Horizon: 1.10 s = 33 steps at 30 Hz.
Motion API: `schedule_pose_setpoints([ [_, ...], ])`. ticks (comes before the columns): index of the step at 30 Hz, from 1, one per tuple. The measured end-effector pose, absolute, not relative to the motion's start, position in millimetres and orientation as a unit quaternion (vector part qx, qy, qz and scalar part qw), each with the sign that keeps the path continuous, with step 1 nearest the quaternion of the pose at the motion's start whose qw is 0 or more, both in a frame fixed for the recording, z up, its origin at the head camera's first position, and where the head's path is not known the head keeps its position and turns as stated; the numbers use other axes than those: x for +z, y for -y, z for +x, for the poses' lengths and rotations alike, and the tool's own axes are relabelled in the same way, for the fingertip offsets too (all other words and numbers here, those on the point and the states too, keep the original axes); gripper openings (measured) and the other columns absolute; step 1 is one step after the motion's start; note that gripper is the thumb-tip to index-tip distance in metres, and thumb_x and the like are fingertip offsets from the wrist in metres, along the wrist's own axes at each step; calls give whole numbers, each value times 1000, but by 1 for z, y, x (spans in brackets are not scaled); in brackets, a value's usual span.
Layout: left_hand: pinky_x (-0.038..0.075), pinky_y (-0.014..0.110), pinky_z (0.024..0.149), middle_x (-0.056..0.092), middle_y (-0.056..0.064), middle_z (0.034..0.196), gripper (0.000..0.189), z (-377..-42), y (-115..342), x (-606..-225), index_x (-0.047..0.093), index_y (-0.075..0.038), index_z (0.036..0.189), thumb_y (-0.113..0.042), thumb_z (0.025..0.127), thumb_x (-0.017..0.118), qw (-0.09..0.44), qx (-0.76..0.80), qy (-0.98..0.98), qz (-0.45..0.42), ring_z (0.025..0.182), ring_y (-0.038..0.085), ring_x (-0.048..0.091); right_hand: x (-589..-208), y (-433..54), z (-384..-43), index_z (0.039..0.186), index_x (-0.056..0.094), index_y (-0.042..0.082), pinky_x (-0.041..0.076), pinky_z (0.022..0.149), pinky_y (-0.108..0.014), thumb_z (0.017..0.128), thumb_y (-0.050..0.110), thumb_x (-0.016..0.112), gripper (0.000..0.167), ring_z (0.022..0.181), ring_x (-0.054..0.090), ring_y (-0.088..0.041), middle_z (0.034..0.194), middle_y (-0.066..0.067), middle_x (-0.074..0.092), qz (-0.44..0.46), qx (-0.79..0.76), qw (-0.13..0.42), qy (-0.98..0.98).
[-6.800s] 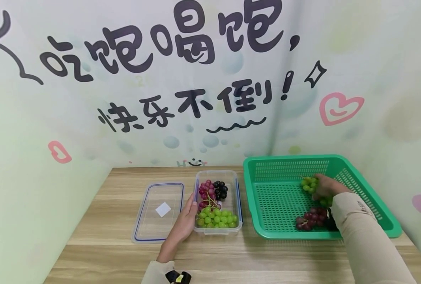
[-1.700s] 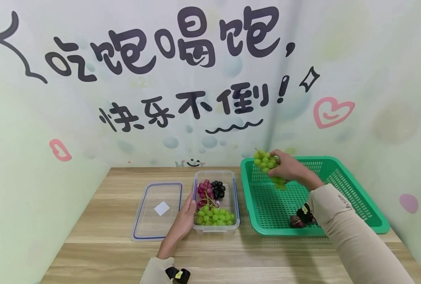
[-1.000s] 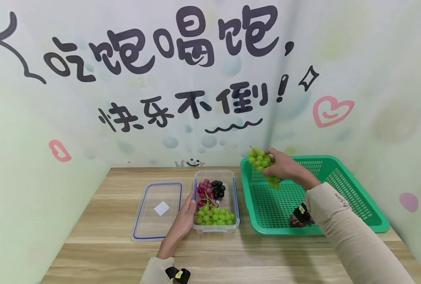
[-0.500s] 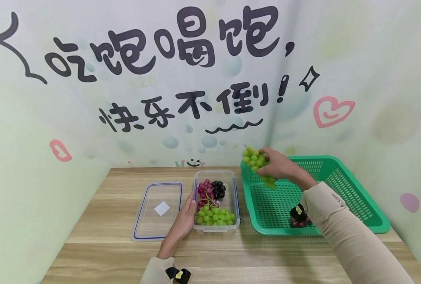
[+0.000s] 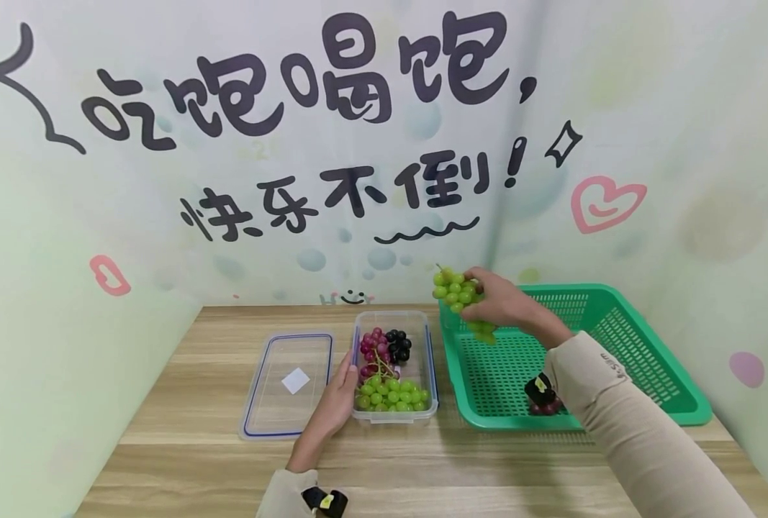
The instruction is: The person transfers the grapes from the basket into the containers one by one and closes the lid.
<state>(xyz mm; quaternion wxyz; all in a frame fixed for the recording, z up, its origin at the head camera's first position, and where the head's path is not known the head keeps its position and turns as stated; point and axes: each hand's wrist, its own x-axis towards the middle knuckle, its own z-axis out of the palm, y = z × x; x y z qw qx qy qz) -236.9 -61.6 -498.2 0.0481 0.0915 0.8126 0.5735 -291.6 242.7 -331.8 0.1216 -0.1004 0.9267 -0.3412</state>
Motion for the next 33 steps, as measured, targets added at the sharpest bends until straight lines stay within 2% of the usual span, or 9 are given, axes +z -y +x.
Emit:
schedule_pose_setpoints([
  [14, 14, 56, 122, 17, 24, 162, 53, -237, 61, -500, 14, 2, 157, -21, 110, 24, 47, 570, -815, 88, 149, 43, 17, -337, -223, -286, 140, 41, 6, 54, 73, -34, 88, 14, 69, 60, 94, 59, -28, 127, -27, 52, -125, -368, 139, -911],
  [33, 14, 57, 122, 16, 26, 161, 53, -240, 61, -501, 14, 4, 156, -21, 110, 24, 46, 568, -817, 91, 149, 44, 16, -353, -204, -291, 145, 38, 9, 54, 76, -35, 87, 15, 70, 66, 104, 58, -29, 135, -25, 50, -126, -366, 150, -910],
])
